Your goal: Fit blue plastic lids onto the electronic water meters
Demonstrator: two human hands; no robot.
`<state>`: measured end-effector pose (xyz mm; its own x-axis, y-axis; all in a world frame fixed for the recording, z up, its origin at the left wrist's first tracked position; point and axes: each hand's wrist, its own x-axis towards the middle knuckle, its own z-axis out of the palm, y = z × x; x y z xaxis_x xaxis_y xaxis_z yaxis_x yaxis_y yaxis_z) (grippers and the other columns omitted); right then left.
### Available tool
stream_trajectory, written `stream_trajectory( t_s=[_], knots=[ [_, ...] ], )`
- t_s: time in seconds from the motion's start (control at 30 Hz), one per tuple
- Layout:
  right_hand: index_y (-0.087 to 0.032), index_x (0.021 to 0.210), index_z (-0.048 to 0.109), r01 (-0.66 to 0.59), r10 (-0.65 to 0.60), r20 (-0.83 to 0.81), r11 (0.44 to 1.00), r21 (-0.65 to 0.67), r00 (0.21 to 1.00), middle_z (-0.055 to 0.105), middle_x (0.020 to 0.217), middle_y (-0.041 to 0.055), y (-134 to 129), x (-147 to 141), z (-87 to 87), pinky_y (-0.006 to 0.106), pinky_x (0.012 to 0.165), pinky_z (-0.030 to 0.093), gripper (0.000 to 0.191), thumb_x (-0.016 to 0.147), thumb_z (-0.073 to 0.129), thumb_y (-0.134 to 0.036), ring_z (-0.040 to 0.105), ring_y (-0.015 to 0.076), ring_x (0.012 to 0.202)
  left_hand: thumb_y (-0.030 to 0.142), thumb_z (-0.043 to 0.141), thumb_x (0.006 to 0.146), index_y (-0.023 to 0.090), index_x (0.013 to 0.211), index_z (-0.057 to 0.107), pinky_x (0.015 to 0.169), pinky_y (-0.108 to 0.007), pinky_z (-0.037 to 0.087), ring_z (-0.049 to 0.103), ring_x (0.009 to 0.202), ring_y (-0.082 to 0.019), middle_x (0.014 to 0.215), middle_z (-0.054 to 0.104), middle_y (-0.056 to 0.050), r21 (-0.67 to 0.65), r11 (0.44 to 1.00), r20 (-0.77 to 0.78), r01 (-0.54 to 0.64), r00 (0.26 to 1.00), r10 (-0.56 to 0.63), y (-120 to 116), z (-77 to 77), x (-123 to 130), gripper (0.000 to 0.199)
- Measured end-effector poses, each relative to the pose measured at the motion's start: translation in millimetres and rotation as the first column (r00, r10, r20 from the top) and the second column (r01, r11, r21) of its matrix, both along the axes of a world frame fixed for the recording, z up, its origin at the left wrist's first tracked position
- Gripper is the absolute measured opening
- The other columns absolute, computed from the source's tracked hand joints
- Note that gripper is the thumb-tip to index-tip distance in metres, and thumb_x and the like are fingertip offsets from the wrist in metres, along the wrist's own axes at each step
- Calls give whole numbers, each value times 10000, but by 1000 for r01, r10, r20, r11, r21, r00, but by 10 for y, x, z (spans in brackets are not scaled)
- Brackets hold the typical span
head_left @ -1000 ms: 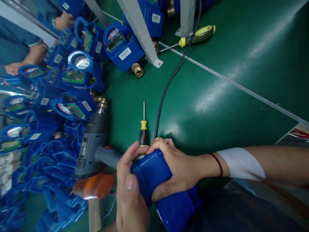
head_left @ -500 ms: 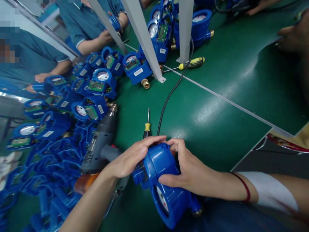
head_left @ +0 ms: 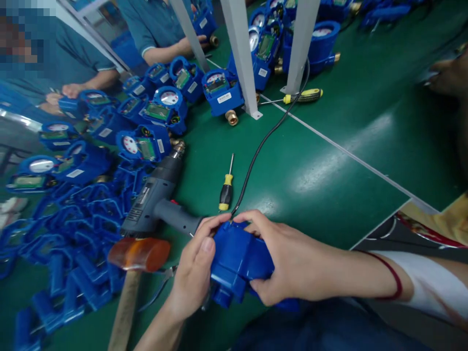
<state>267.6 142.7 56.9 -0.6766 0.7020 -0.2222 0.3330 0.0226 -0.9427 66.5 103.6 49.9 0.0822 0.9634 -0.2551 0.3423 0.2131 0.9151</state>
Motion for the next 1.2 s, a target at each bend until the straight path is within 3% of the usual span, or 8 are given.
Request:
stream_trajectory(
  t_s=[0.1, 0.17, 0.23, 0.3, 0.5, 0.8, 1.0, 1.2],
  knots=[
    [-162, 1333, 420, -118, 86, 130, 957, 265, 988, 584, 1208, 137, -22, -6, 10, 459, 908, 432, 691, 716, 653, -367, 563, 310, 1060, 447, 332, 947, 207, 1244, 527, 1059, -432, 301, 463, 1208, -286, 1274, 521, -95, 183, 964, -12, -195, 980, 201, -259, -83, 119, 429],
    [-104, 1396, 353, -157, 104, 156, 910, 384, 982, 530, 1298, 173, -106, -25, -22, 501, 993, 346, 885, 687, 665, -532, 506, 340, 1140, 472, 326, 945, 226, 1276, 502, 1067, -422, 294, 435, 1232, -277, 1307, 494, -83, 286, 915, 10, -286, 955, 295, -382, -146, 218, 448],
    [-51, 1418, 299, -155, 76, 185, 875, 458, 980, 500, 1333, 197, -201, -61, -82, 513, 1035, 279, 1067, 612, 699, -624, 472, 355, 1177, 537, 303, 935, 242, 1324, 459, 1055, -385, 316, 428, 1233, -257, 1310, 485, -66, 320, 870, 55, -375, 924, 378, -458, -194, 296, 513],
    [-62, 1385, 347, -107, 2, 210, 864, 492, 978, 541, 1294, 175, -267, -105, -150, 487, 1030, 277, 1017, 608, 720, -602, 498, 333, 1149, 640, 273, 899, 247, 1363, 422, 1051, -368, 331, 445, 1213, -250, 1289, 498, -60, 270, 858, 99, -437, 899, 427, -493, -206, 334, 626],
    [-176, 1269, 444, -6, -76, 150, 876, 483, 986, 626, 1173, 63, -264, -165, -239, 403, 999, 294, 815, 582, 727, -512, 580, 258, 1041, 838, 86, 746, 263, 1280, 539, 1088, -485, 308, 422, 1274, -344, 1353, 503, -69, 25, 900, 210, -435, 883, 421, -491, -65, 328, 907],
    [-192, 1266, 424, -29, -60, 173, 882, 470, 983, 627, 1165, 72, -263, -154, -233, 431, 967, 295, 807, 576, 713, -494, 570, 287, 1025, 824, 241, 760, 272, 1051, 648, 1006, -456, 419, 573, 1077, -302, 1110, 640, -42, 0, 830, 178, -557, 817, 548, -431, -77, 373, 745],
    [-142, 1406, 246, -142, 68, 189, 900, 413, 980, 534, 1319, 112, -223, -79, -205, 405, 1035, 191, 1045, 626, 671, -692, 494, 291, 1168, 771, 282, 802, 286, 1032, 644, 948, -421, 465, 576, 1051, -281, 1086, 643, -27, -11, 844, 103, -536, 839, 535, -418, -55, 334, 647],
    [-205, 1213, 442, -37, -14, 140, 934, 356, 990, 625, 1116, 10, -179, -121, -181, 337, 983, 230, 850, 489, 807, -459, 569, 215, 1000, 761, 295, 804, 331, 1041, 637, 952, -397, 461, 544, 1088, -280, 1100, 624, -3, -46, 826, 128, -562, 817, 563, -437, -68, 333, 599]
  ],
)
